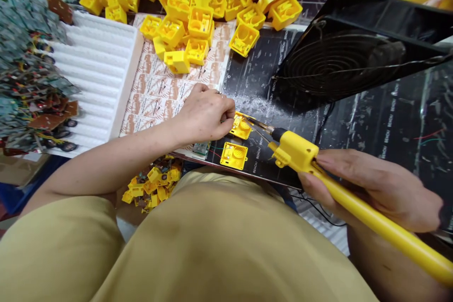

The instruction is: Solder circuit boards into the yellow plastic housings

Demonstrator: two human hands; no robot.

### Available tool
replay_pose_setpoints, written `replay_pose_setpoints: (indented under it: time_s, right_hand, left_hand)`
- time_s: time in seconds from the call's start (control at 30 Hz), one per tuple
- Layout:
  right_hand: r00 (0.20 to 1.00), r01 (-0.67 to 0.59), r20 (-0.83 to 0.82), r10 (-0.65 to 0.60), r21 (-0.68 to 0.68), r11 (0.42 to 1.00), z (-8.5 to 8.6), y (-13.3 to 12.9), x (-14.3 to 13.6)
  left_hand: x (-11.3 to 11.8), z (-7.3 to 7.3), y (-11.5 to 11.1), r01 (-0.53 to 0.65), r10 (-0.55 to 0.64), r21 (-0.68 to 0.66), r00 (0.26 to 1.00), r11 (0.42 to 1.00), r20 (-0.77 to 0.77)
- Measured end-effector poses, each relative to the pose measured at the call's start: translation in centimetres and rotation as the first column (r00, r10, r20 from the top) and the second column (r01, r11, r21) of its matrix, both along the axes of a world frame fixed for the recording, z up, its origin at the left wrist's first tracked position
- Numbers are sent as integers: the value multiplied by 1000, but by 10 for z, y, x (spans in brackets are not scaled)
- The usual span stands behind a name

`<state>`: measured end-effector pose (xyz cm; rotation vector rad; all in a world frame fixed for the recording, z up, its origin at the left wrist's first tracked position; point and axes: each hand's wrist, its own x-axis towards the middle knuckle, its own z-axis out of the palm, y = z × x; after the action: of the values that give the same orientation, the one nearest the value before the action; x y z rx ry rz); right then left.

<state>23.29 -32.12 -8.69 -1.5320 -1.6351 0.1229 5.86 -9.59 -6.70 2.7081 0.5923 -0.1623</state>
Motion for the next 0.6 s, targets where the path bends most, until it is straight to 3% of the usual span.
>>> replay_pose_setpoints:
  time_s: [0.2,0.47,0.6]
  right_hand:
    - [997,-40,63,49,-137,990,12,3,-8]
    - [964,-183,193,183,-19,983,28,15,-12]
    - [974,-107,193,119,-72,992,32,5,-7]
  left_hand:
    - [6,7,2,58,-57,15,997,998,-61]
    - [7,7,4,87,-83,35,991,996,-109]
    - [9,8,3,86,-79,47,988,995,-136]
